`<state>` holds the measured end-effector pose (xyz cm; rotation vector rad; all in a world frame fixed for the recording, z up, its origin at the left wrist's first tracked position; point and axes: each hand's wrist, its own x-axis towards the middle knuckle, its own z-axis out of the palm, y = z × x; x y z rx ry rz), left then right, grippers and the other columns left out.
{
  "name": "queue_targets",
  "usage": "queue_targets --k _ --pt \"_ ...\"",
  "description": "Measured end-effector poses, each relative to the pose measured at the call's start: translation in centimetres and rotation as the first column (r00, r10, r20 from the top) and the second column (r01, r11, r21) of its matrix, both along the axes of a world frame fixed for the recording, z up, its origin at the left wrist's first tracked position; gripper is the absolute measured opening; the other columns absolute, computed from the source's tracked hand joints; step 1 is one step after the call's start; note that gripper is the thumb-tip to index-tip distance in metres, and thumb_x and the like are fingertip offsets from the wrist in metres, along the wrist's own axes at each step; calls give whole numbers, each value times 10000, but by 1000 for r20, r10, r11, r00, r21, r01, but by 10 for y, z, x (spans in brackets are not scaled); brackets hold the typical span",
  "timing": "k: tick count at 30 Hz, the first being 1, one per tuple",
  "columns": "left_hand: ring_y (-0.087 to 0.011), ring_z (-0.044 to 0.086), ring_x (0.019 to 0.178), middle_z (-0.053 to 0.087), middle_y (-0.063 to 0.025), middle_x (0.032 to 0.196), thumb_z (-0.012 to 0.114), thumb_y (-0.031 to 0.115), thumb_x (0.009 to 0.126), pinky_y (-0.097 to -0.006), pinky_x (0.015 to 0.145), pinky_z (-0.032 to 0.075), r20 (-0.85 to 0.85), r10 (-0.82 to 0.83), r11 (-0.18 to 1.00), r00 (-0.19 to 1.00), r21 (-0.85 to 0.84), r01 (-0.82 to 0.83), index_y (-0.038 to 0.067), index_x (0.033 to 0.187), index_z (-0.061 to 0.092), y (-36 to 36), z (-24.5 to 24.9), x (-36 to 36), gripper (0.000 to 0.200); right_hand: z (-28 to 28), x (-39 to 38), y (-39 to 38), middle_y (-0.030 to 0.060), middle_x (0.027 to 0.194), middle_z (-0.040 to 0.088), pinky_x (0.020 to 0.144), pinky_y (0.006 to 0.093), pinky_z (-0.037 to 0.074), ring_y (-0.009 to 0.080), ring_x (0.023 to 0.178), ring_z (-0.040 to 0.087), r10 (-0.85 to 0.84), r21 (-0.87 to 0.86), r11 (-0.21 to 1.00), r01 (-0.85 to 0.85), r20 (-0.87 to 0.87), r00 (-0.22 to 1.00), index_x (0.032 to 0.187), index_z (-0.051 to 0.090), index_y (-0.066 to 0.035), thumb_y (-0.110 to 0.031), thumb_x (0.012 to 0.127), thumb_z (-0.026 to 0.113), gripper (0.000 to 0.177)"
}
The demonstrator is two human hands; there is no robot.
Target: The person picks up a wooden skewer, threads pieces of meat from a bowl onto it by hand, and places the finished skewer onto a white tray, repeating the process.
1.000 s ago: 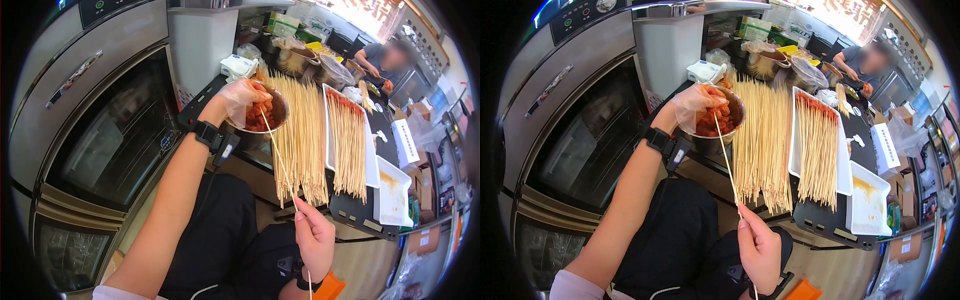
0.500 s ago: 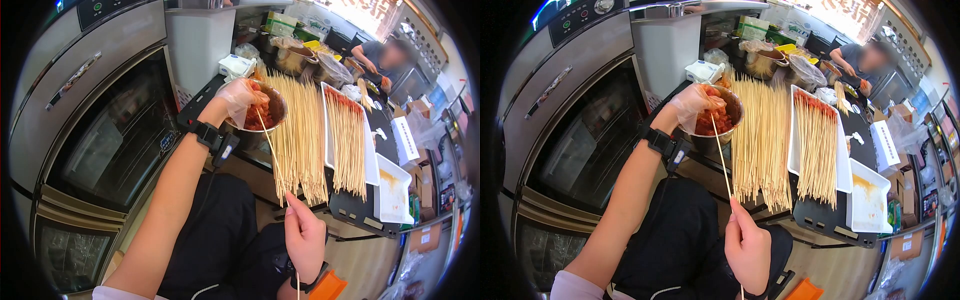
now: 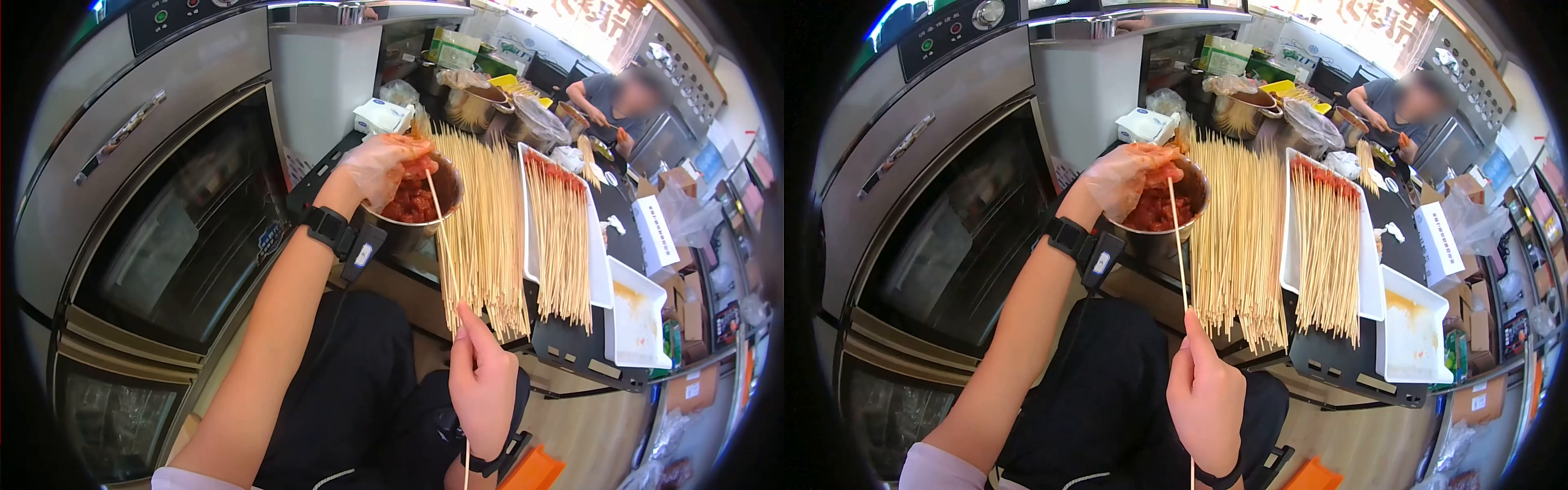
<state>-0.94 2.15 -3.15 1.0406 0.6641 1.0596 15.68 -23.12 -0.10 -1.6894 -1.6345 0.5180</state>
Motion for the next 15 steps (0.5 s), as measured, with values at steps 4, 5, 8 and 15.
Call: queue_targets --k 4,5,8,15 --pt "-163 580 790 579 -73 972 490 214 916 -268 783 480 119 -75 990 990 -114 88 -21 1024 557 7 -5 -1 266 -6 1 3 179 523 481 441 332 389 295 442 518 -9 96 995 8 17 1000 1130 563 -19 -36 819 525 313" --pt "-166 583 786 576 -72 981 498 237 913 -274 758 487 -59 -139 987 989 73 143 -10 1010 565 27 -25 -5 274 -9 2 3 173 512 467 435 327 385 289 431 507 -3 126 992 0 24 1000 1135 560 -19 -32 820 526 318" --pt "-207 597 784 608 -94 917 464 382 912 -316 688 499 -416 110 923 903 380 63 13 919 629 29 -34 -1 404 -13 6 3 172 509 455 429 307 379 265 413 493 -14 117 993 11 20 1000 1138 558 -13 -24 819 528 321" --pt "-275 590 749 642 -134 753 185 588 892 -318 781 448 -813 445 868 377 495 43 63 730 695 -6 4 15 750 -14 8 0 174 517 453 427 276 378 218 398 475 -20 108 994 20 3 1000 1139 558 -9 -13 821 527 320"
